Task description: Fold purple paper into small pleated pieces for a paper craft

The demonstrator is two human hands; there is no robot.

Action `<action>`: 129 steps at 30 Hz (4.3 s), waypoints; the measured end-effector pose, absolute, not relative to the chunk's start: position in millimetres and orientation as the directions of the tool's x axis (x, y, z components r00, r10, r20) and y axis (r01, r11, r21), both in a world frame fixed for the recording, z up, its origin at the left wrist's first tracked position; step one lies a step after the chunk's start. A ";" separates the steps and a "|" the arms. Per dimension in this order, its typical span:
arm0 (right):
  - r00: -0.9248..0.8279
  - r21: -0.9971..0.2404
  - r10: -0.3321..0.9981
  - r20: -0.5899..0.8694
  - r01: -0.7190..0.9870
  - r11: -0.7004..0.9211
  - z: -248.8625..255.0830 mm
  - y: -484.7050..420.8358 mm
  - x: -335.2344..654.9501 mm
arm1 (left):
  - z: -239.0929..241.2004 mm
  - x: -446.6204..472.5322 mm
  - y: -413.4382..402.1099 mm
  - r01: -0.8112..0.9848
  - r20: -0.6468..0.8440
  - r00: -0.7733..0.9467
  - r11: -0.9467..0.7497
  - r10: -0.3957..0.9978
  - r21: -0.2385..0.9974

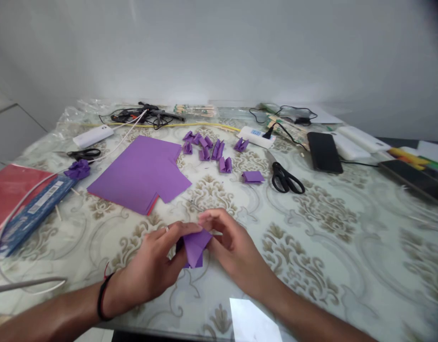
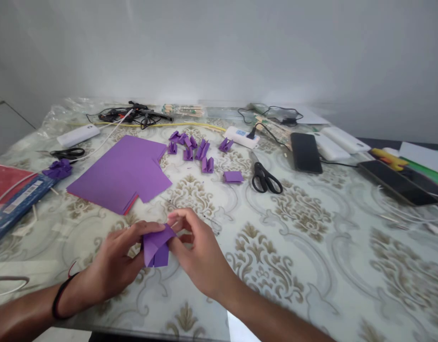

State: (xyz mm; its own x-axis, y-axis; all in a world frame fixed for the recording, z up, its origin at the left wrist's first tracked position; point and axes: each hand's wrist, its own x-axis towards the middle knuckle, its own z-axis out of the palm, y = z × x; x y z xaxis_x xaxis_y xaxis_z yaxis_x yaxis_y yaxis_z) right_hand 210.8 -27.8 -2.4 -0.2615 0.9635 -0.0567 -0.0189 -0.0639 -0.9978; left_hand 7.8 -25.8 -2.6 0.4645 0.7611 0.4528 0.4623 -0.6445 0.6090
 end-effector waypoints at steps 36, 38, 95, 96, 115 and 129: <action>-0.317 -0.968 0.935 -0.158 -0.136 -0.210 2.1 -24.2 213.7 | 2.3 7.7 -20.6 0.412 0.261 0.501 -0.492 0.825 0.767; -0.314 -0.971 0.936 -0.161 -0.120 -0.208 1.4 -23.9 213.8 | 4.4 8.5 -20.5 0.423 0.240 0.470 -0.455 0.850 0.784; -0.226 -0.883 0.889 0.398 0.170 0.438 0.6 -32.5 215.8 | 6.8 3.4 -21.6 0.163 0.190 0.420 -0.280 0.887 0.946; -0.224 -0.884 0.892 0.394 0.173 0.434 0.6 -32.4 215.6 | 7.3 2.9 -21.0 0.147 0.201 0.419 -0.285 0.885 0.947; -0.297 -0.947 0.929 0.221 0.164 0.277 8.7 -28.9 217.7 | 15.0 0.5 -14.4 0.140 0.020 0.384 -0.080 0.923 0.987; -0.339 -0.991 0.940 -0.041 0.132 0.004 6.9 -26.6 218.0 | 9.9 2.0 -11.7 0.098 -0.164 0.421 0.135 0.892 0.986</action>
State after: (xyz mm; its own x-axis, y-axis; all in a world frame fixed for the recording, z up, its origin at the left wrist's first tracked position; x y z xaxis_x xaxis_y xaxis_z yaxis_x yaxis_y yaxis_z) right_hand 218.0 -26.6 6.9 -0.3389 0.9399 -0.0412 0.1318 0.0041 -0.9913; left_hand 2.0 -11.7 9.9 0.4206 0.8923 -0.1641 0.0980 0.1351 0.9860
